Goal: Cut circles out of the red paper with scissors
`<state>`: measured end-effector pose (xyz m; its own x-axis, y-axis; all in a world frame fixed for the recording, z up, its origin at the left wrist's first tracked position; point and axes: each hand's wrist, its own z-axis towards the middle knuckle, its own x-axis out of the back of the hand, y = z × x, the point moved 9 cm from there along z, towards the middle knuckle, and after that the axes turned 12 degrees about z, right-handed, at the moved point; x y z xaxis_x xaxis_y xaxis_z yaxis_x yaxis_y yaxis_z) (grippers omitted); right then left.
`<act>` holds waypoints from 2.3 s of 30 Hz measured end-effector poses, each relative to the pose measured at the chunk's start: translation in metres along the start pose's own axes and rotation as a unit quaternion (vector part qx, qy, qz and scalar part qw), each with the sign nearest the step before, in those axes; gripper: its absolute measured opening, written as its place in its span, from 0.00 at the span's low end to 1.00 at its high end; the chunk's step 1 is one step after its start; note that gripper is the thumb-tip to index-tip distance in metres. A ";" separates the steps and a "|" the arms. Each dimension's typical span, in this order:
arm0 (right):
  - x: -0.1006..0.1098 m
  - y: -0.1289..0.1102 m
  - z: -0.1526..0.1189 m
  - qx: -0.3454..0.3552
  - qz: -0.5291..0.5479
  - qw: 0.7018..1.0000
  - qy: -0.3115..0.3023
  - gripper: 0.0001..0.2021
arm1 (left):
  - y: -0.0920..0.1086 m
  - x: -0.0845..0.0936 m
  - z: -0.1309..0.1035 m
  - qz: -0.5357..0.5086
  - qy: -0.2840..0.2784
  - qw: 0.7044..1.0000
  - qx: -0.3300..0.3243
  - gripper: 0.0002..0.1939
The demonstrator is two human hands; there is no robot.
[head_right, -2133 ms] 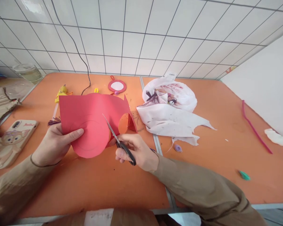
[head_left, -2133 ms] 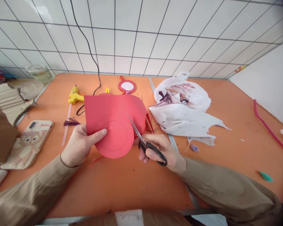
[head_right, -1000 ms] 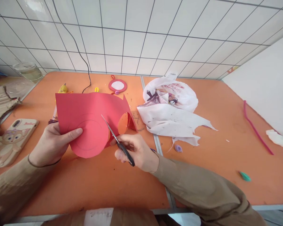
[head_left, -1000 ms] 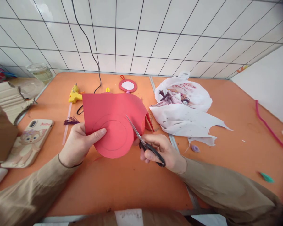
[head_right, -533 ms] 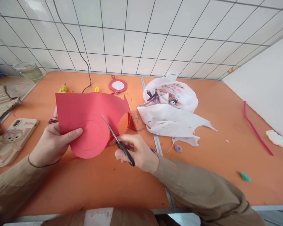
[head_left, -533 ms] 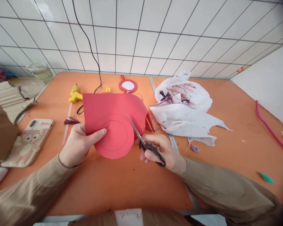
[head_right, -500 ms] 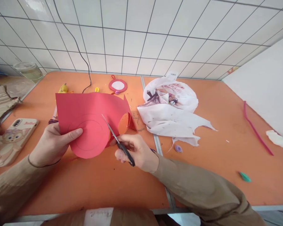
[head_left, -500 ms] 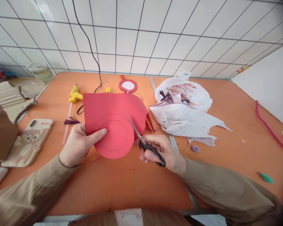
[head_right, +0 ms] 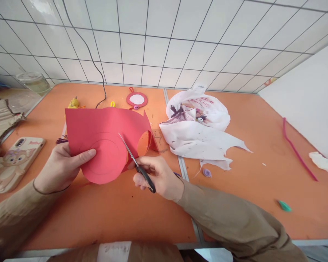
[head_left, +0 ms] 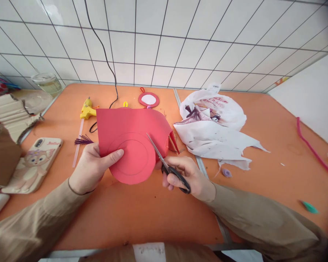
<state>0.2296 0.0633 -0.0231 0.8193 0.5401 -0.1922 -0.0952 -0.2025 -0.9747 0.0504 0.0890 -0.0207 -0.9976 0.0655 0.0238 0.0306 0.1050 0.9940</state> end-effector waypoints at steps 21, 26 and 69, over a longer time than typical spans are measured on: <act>0.000 0.004 -0.001 -0.004 0.013 1.000 0.001 0.23 | -0.001 -0.001 0.001 -0.034 -0.008 0.999 0.018 0.08; 0.001 0.007 -0.001 -0.011 0.024 1.000 0.004 0.24 | -0.003 -0.001 0.001 -0.057 -0.006 0.998 0.040 0.07; 0.002 0.021 -0.001 -0.032 0.087 0.996 0.014 0.25 | -0.020 -0.015 -0.006 -0.126 0.012 0.986 0.104 0.07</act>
<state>0.2300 0.0595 -0.0443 0.8088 0.4703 -0.3531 -0.2014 -0.3427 -0.9176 0.0640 0.0804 -0.0399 -0.9762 -0.0127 -0.2164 -0.2092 0.3159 0.9254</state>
